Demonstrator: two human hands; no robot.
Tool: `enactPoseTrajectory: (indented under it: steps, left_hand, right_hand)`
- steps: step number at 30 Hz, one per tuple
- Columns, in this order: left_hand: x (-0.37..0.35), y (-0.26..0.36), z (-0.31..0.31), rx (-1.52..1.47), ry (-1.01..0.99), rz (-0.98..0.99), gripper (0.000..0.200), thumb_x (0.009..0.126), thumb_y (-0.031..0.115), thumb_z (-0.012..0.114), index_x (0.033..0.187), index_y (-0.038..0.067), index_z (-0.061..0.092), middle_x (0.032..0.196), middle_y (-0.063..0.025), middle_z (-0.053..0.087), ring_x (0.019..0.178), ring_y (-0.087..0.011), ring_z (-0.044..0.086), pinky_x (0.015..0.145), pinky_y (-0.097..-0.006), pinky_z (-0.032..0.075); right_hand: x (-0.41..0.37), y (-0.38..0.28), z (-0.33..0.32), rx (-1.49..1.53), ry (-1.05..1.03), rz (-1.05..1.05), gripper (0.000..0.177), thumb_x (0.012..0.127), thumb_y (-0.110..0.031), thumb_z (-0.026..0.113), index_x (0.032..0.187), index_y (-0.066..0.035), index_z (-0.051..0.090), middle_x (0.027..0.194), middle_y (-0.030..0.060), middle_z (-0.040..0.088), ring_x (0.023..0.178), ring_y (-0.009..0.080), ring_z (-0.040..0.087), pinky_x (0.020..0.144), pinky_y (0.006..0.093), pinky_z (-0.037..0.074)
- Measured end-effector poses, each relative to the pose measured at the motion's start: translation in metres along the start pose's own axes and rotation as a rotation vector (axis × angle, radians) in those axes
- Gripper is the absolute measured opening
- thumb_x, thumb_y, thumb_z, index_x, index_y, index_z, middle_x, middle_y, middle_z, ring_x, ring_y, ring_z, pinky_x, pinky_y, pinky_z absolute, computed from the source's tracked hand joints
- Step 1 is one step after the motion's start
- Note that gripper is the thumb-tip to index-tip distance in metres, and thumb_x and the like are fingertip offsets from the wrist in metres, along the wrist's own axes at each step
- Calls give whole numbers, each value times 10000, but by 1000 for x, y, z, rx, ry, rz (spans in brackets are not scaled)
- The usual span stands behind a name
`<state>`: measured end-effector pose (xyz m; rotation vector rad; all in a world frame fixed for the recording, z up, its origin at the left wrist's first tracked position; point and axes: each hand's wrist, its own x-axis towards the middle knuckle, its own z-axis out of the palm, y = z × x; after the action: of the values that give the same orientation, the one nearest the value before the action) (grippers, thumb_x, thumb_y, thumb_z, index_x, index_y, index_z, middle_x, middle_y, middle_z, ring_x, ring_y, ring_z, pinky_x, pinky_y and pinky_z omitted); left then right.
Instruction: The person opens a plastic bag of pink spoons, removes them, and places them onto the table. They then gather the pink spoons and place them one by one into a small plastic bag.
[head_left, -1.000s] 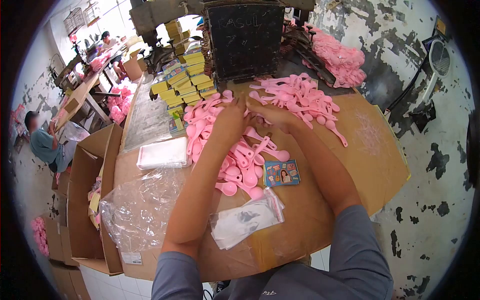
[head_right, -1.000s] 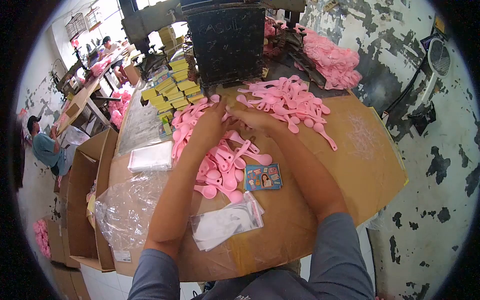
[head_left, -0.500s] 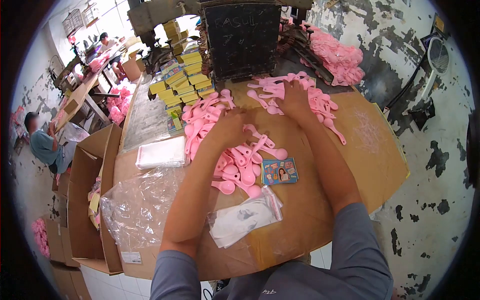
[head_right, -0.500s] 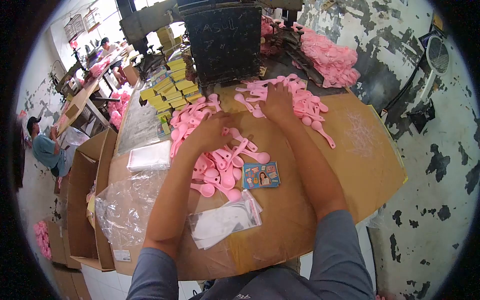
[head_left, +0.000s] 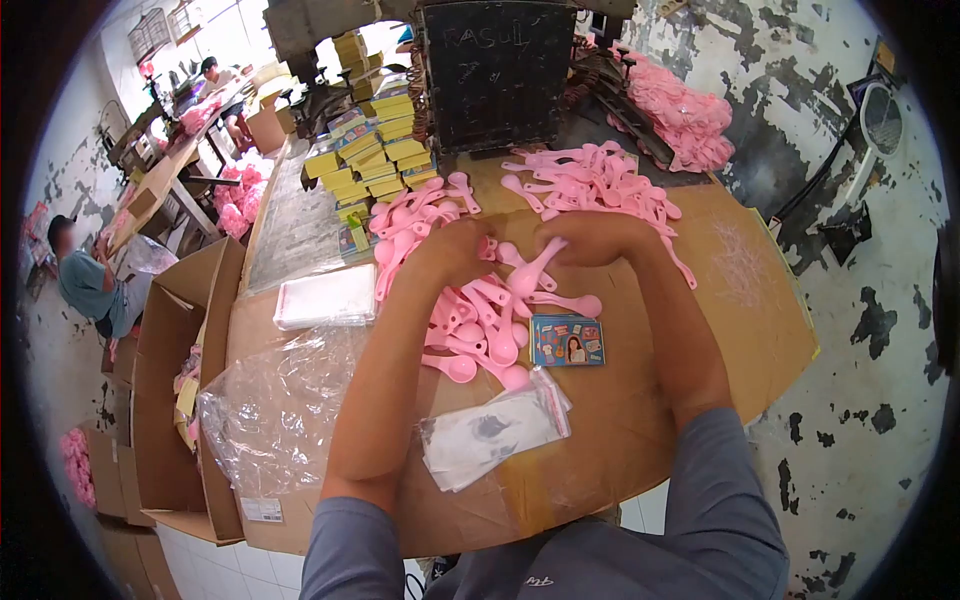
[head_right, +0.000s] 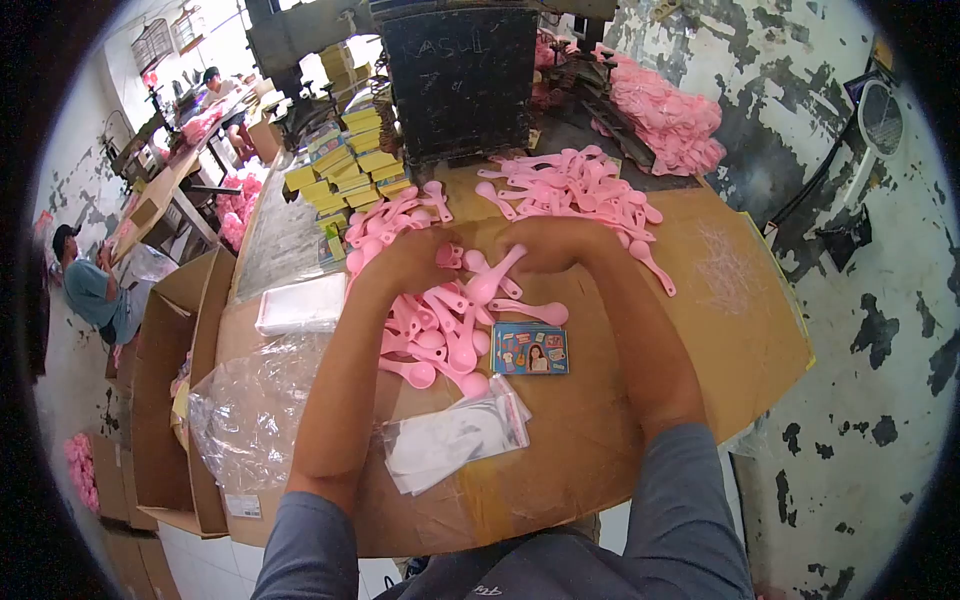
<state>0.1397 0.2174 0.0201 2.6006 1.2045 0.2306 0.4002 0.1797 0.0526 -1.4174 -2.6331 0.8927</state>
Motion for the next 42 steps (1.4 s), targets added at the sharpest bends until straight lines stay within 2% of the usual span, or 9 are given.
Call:
enactPoseTrajectory:
  steps: [7,10,16,19,22,25,31,37,42]
  left_hand:
    - [-1,4,-10,-58,-88,-13,728,803,273,798,1469,151,532,1378,-138,640,1308,-325,583,1188,-600,302]
    - [-1,0,-3,-8,16,20,716,762,268,833,1413,96,587,1277,-180,686,1169,-363,654,1003,-436,522]
    - [-2,-1,0,-3,74,49,710,767,271,827,1414,98,592,1276,-192,686,1165,-358,658,995,-433,527]
    - [-4,4,-14,-71,-34,-5,700,772,275,815,1411,94,594,1279,-195,684,1168,-356,658,999,-428,523]
    - [-4,-2,-13,-86,-3,-21,669,781,263,796,1397,88,602,1265,-201,689,1154,-362,665,986,-429,530]
    - [-3,-8,-10,-22,82,25,619,787,257,783,1361,81,629,1241,-206,696,1142,-372,668,985,-434,529]
    - [-3,-14,-15,22,112,-5,505,816,225,749,1289,64,668,1199,-216,705,1136,-382,666,994,-443,519]
    - [-7,-11,-24,-102,83,-11,415,815,158,726,1217,59,696,1102,-204,717,1068,-377,689,940,-443,542]
    - [-12,-12,-29,-144,129,21,350,794,177,782,1093,19,691,1066,-210,715,1035,-379,688,915,-451,536]
  right_hand:
    - [13,-16,25,-196,144,155,495,838,-327,754,1179,24,676,1025,206,737,964,340,711,864,441,544]
    - [25,10,23,-271,162,181,553,805,-369,788,1193,9,677,1080,223,731,995,355,704,886,453,543]
    - [7,53,20,-772,912,242,512,737,-313,830,1131,-19,687,1079,179,731,945,344,712,803,450,549]
    - [-3,30,12,-901,847,24,440,733,-296,844,1060,-33,711,986,149,744,868,297,714,738,428,545]
    - [-2,-10,14,-97,8,94,308,773,-277,842,935,-36,736,866,113,742,794,243,708,705,372,550]
    - [4,-25,25,-139,-98,120,267,794,-263,838,874,-30,735,782,94,726,724,212,695,649,355,537]
    - [15,-20,25,-54,188,191,350,922,-337,720,982,6,692,826,182,715,754,312,688,701,432,534]
    - [72,9,70,58,935,-150,353,985,-312,628,1035,36,646,930,258,698,827,341,675,801,462,518]
    - [60,-7,57,169,500,-113,300,944,-249,654,1088,14,655,935,228,714,816,322,677,785,439,523]
